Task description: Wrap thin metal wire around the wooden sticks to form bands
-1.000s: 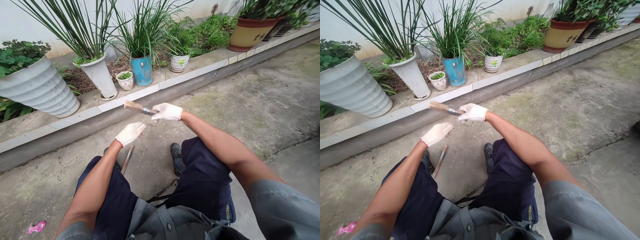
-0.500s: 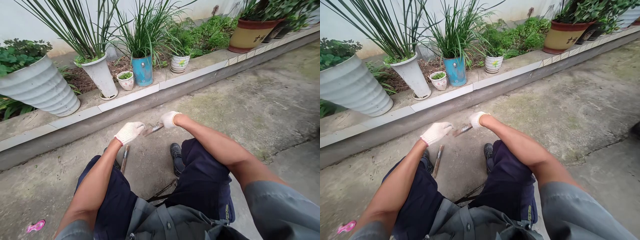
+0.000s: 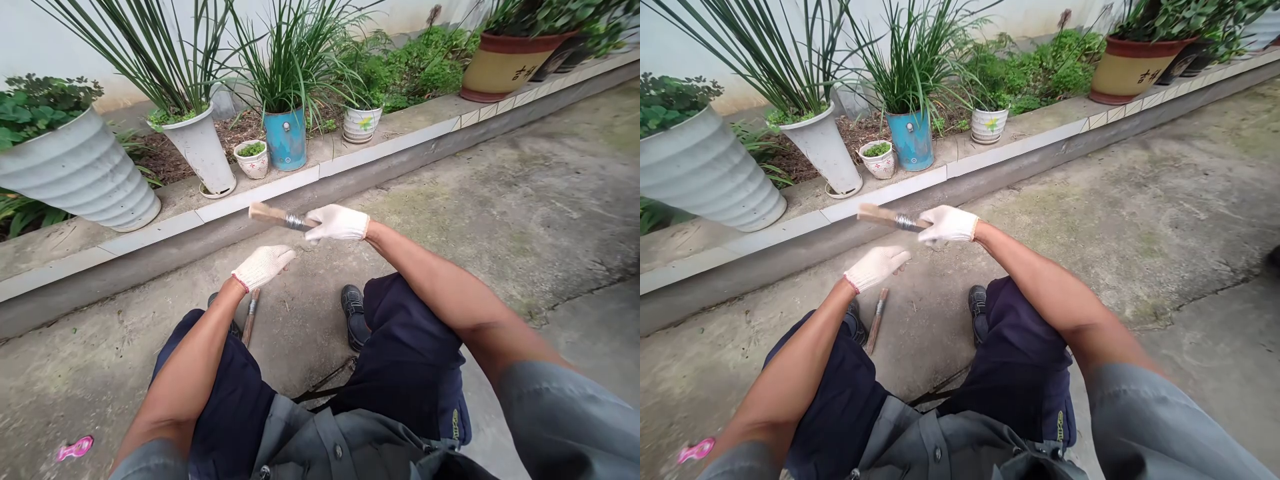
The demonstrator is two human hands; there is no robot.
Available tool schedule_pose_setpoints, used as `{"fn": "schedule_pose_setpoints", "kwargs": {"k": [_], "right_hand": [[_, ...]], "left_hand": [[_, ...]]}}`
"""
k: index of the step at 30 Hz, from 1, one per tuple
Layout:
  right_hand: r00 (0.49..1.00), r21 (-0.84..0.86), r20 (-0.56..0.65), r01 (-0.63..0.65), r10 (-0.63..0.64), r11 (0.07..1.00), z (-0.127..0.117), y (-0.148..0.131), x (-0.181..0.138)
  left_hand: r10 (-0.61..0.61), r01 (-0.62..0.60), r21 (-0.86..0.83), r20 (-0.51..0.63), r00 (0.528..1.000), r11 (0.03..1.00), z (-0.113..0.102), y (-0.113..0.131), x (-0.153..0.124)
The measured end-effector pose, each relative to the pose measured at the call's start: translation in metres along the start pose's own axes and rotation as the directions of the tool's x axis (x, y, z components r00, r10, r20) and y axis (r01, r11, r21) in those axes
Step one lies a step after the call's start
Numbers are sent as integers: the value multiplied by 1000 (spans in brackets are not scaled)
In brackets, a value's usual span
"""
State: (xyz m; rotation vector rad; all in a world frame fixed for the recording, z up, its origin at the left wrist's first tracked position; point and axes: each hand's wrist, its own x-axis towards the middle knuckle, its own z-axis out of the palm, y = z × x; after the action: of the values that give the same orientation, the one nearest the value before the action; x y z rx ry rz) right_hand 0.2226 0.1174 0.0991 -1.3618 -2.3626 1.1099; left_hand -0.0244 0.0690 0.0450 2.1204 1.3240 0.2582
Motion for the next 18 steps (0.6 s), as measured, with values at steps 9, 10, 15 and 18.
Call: {"fn": "schedule_pose_setpoints", "kwargs": {"k": [9,10,15,18], "right_hand": [[900,-353,-368,-366,232,861,-6,35,23],[901,-424,-348,-397,258,814,-5,37,26],[922,-697,-64,-315,382,644,20,31,32],[917,-737,231,-54,325,674,40,27,27]], "left_hand": [[-21,16,136,33,999,991,-1,6,-1],[-20,18,140,17,1000,990,-1,6,-1],[12,2,176,-76,997,984,-10,3,-3],[33,-16,169,-97,995,986,-15,1,-4]]}}
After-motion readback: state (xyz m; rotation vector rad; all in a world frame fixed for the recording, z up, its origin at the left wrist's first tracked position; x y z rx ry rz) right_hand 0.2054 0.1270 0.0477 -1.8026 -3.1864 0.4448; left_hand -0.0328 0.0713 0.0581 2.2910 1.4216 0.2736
